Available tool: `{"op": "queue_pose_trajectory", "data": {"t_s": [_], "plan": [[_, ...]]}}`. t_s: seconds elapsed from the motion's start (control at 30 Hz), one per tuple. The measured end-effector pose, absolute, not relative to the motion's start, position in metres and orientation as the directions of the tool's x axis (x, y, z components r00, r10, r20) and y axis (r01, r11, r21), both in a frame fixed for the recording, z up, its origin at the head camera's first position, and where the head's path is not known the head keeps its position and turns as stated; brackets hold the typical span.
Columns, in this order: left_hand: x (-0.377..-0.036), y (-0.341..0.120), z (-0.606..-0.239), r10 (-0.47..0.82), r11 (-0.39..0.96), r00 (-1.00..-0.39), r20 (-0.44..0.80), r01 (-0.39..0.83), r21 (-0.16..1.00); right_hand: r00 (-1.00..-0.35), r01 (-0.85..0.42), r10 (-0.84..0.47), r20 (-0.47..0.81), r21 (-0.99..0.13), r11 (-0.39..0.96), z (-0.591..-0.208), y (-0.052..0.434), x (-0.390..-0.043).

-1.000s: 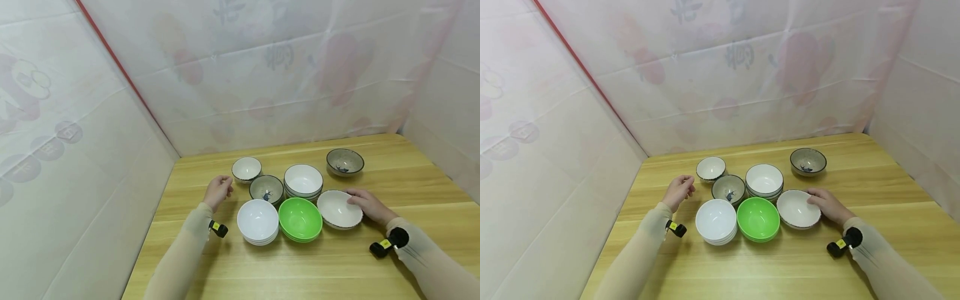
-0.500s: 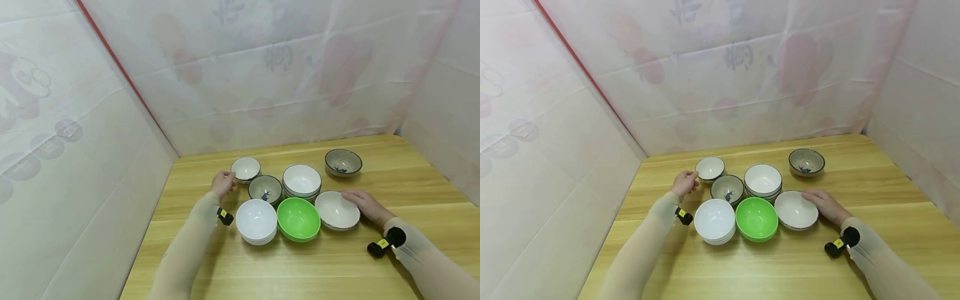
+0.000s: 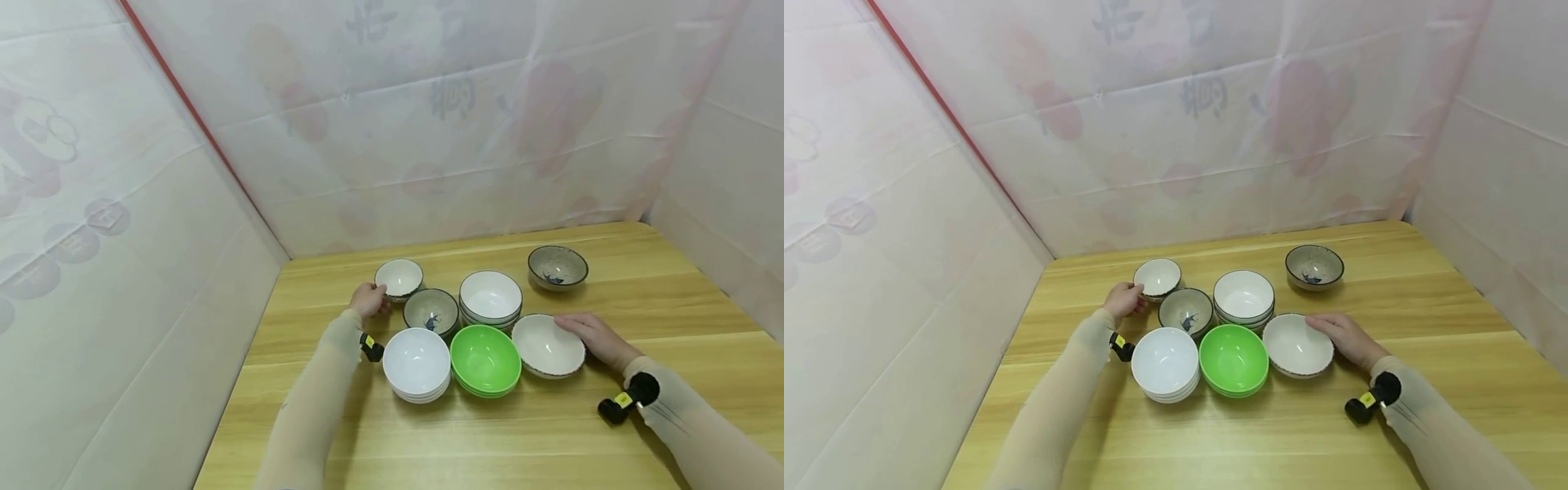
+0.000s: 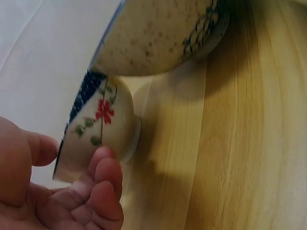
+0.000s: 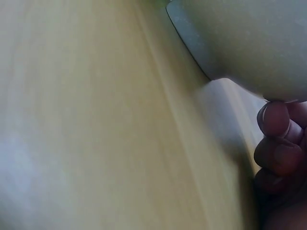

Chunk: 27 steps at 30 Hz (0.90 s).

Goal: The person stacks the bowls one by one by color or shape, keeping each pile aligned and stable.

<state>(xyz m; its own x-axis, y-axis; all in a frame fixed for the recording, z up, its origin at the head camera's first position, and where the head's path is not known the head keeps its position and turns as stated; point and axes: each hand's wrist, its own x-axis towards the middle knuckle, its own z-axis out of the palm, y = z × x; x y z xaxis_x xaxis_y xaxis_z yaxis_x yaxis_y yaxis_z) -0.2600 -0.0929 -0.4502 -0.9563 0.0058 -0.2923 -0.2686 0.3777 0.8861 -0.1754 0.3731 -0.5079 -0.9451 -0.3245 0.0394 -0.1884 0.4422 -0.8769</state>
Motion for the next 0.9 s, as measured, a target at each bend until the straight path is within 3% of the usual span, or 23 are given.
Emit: {"op": "queue_pose_trajectory", "data": {"t_s": [0.9], "plan": [[-0.2659,-0.0931,-0.455,0.002,0.329,-0.948,-0.318,-0.3,0.895,-0.952,-0.149,-0.306,0.016,-0.897,0.417,-0.5069,0.3705,-0.1733]]}}
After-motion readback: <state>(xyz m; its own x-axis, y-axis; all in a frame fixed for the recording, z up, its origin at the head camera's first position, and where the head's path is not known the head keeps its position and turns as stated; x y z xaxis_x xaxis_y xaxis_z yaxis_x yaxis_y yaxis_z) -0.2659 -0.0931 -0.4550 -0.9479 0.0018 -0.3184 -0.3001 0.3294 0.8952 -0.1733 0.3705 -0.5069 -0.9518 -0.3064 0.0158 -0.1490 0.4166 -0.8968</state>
